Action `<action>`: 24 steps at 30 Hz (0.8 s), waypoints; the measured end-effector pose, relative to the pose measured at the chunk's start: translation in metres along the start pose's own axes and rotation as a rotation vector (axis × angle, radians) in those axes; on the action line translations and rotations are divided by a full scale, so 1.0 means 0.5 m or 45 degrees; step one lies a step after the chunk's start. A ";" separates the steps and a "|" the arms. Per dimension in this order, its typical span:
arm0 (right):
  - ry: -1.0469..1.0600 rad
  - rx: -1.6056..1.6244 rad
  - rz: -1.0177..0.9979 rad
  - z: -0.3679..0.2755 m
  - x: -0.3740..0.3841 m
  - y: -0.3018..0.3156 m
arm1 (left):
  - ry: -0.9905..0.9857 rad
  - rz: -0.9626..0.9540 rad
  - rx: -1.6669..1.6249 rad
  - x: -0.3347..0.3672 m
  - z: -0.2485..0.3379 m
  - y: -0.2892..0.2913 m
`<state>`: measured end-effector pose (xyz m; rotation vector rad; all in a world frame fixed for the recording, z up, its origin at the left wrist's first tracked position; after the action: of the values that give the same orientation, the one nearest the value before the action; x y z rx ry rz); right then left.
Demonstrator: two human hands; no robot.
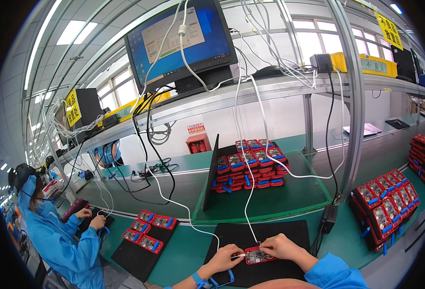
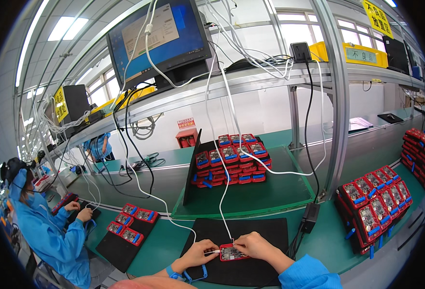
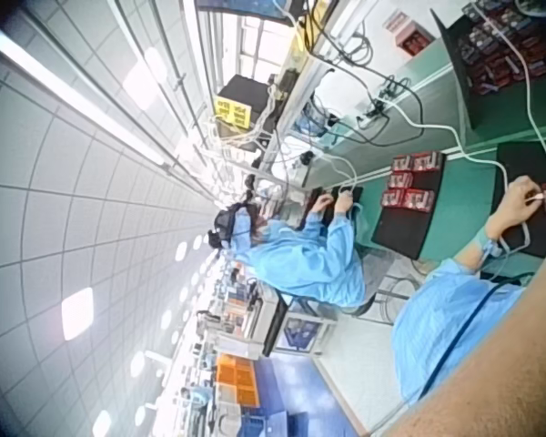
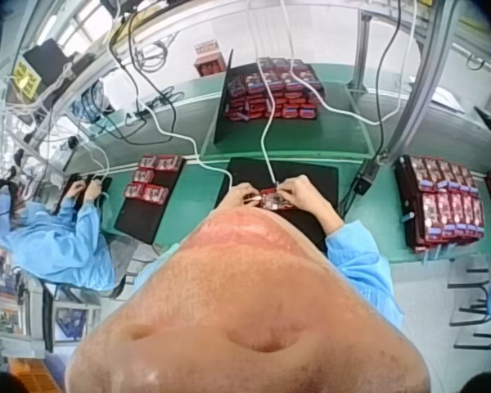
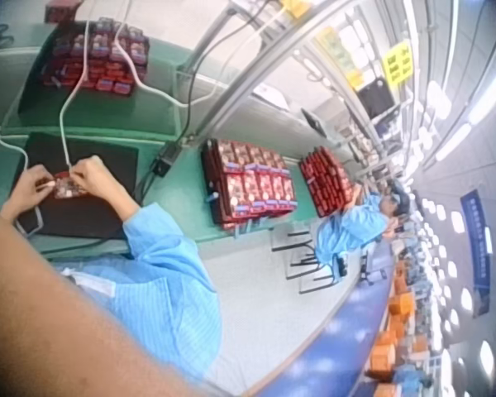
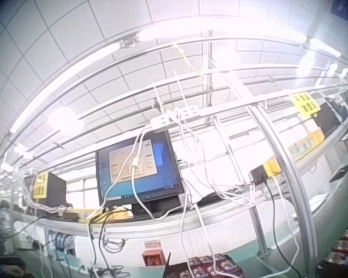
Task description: Connecting wires and small components to a circuit board inside a plastic casing.
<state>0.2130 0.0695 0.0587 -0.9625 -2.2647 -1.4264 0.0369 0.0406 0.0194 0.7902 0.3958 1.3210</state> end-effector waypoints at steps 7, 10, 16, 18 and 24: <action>0.003 0.004 0.015 -0.002 0.000 0.002 | 0.010 -0.013 0.000 0.000 0.004 0.000; 0.003 -0.005 0.016 -0.004 0.001 0.003 | -0.008 -0.002 0.008 0.001 0.000 -0.001; 0.002 0.000 0.024 -0.002 0.000 0.002 | -0.006 -0.008 -0.018 0.001 0.001 0.000; 0.000 0.002 0.026 0.000 0.000 0.001 | -0.017 -0.002 -0.013 0.001 -0.002 -0.001; 0.002 -0.014 0.020 0.002 0.000 0.000 | -0.010 -0.011 -0.016 0.002 -0.001 0.000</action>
<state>0.2130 0.0703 0.0584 -0.9797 -2.2459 -1.4337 0.0369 0.0416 0.0192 0.7821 0.3842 1.3109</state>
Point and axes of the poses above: each hand's wrist, its own x-axis towards the middle knuckle, its own y-axis out of the back of the hand, z = x × y, the point moved 7 cm from there along x, towards the middle knuckle, and after that the axes turned 13 degrees about y, right-handed, at the moved point
